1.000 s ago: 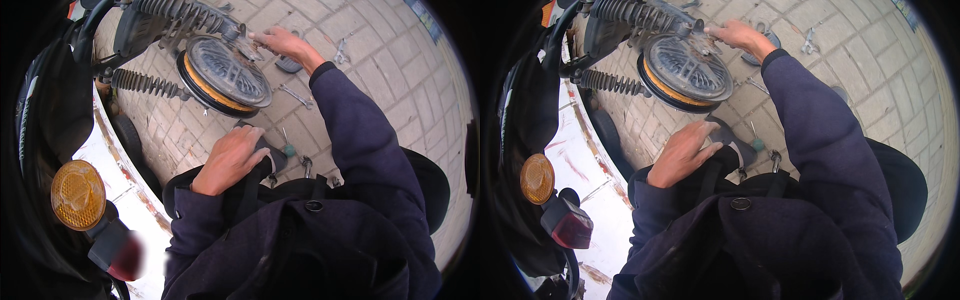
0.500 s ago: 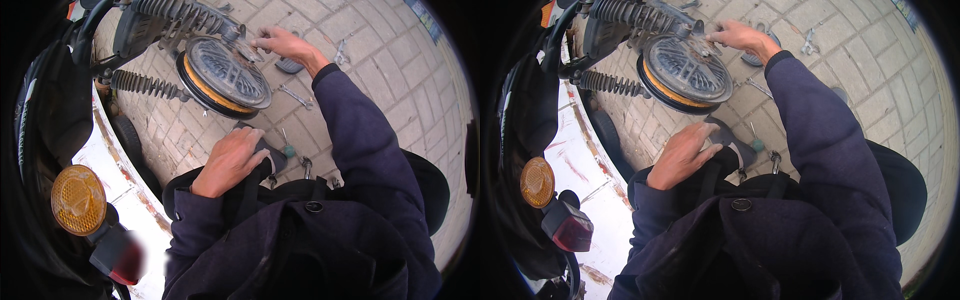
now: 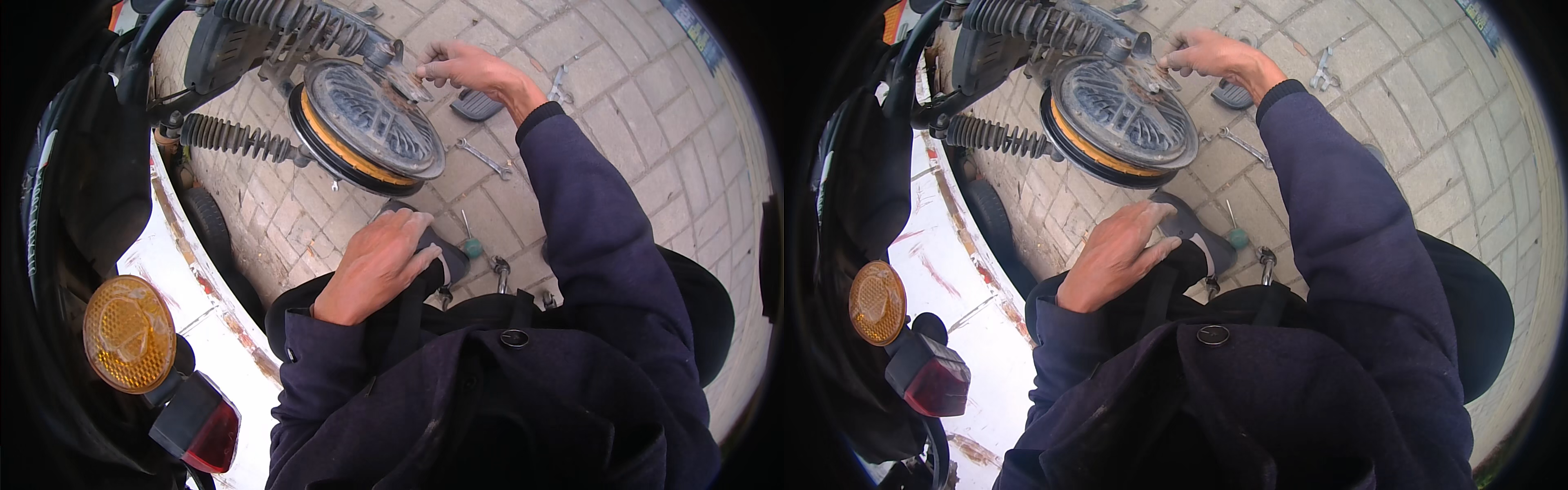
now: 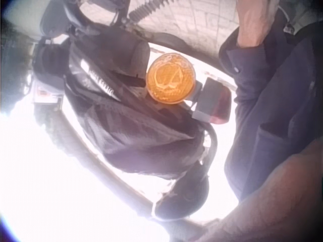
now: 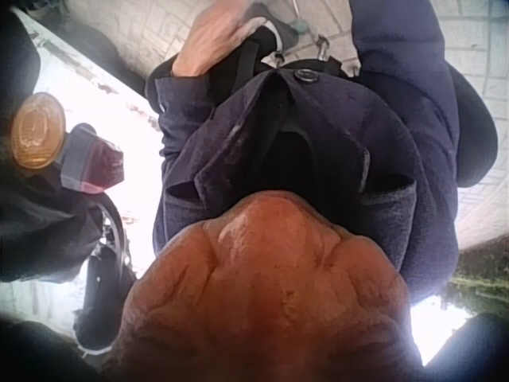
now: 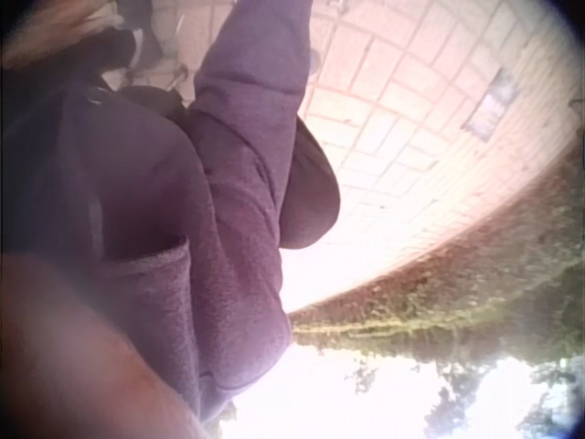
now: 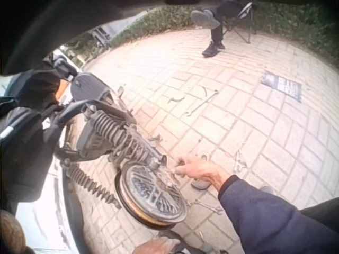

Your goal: The person kneels beside a scooter and repeatedly handles the rear brake drum assembly, using a wrench to loosen and tighten fasteners. They rotate the drum and adjust components by hand while tools and a spare tire lie on the ground nearby.

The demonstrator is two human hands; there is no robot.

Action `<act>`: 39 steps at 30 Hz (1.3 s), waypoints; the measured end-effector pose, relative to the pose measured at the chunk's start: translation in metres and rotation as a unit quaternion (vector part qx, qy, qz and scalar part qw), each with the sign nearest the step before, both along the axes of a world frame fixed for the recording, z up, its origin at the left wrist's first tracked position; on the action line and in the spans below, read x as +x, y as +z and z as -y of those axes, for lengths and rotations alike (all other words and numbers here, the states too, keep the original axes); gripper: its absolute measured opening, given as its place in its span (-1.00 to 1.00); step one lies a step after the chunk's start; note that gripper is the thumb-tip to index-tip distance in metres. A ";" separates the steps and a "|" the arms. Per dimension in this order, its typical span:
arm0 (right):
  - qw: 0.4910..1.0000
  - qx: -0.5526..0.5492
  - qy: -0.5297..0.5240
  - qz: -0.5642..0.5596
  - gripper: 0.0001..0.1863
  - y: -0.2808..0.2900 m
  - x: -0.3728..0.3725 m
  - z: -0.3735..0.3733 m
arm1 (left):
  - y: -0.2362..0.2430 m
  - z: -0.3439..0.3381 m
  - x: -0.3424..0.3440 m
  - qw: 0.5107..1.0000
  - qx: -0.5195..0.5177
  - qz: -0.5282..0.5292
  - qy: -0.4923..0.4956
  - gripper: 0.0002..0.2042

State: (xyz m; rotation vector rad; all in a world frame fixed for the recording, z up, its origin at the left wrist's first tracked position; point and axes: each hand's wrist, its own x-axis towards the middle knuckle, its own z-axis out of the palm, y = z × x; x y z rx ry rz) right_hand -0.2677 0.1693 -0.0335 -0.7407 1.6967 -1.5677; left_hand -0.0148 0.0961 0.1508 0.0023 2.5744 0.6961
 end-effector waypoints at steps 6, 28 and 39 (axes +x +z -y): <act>0.991 0.106 -0.017 0.082 -0.40 0.003 0.003 0.003 | 0.000 0.000 -0.001 1.000 0.002 -0.003 0.000 -0.66; 0.997 0.056 0.020 0.056 -0.60 0.003 -0.006 0.000 | -0.003 0.001 0.017 0.996 -0.007 -0.089 -0.016 -0.65; 0.989 0.132 -0.001 0.071 -0.58 0.003 -0.006 0.011 | -0.007 0.003 0.031 0.995 -0.021 -0.099 -0.002 -0.66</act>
